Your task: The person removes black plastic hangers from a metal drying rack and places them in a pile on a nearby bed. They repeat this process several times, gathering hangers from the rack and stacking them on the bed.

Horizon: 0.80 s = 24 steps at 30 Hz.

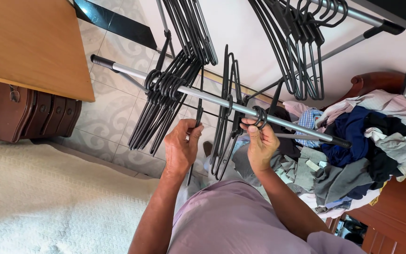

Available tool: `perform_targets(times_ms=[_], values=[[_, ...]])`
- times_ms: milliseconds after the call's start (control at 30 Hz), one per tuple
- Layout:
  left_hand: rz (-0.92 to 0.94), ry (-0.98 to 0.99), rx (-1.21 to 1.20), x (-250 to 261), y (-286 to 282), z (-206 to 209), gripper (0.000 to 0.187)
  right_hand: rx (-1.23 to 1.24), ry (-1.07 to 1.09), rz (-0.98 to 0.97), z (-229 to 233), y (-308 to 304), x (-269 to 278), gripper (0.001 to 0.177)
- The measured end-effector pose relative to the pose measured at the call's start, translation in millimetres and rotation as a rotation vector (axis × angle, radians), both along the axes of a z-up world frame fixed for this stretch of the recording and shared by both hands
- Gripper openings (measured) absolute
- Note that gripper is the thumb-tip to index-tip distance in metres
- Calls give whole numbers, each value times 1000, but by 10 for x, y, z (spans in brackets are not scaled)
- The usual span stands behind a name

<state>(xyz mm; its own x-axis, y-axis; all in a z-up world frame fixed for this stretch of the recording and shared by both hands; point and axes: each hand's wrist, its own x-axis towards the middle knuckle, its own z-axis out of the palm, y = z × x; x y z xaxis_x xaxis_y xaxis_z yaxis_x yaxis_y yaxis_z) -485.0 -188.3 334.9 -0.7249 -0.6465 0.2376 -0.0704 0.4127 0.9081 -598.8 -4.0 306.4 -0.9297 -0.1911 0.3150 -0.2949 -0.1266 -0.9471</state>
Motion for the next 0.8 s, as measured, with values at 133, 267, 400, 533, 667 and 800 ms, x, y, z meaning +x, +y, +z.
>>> perform_targets(times_ms=[133,267,400,533,667,800], values=[[9,-7,-37,97,-12,-65,11,14,-5,-3,-6,86,5,17],[6,-5,-71,199,-27,-83,9,18,-8,-15,29,172,-2,16],[14,15,-101,290,-41,-91,10,31,30,-23,14,281,-41,16],[10,26,-122,437,-57,-101,10,2,58,-35,61,438,-45,15],[-4,-4,-131,648,-106,0,11,36,128,-53,111,655,-60,17],[-29,-64,-124,972,-120,56,10,57,162,-75,221,817,17,18]])
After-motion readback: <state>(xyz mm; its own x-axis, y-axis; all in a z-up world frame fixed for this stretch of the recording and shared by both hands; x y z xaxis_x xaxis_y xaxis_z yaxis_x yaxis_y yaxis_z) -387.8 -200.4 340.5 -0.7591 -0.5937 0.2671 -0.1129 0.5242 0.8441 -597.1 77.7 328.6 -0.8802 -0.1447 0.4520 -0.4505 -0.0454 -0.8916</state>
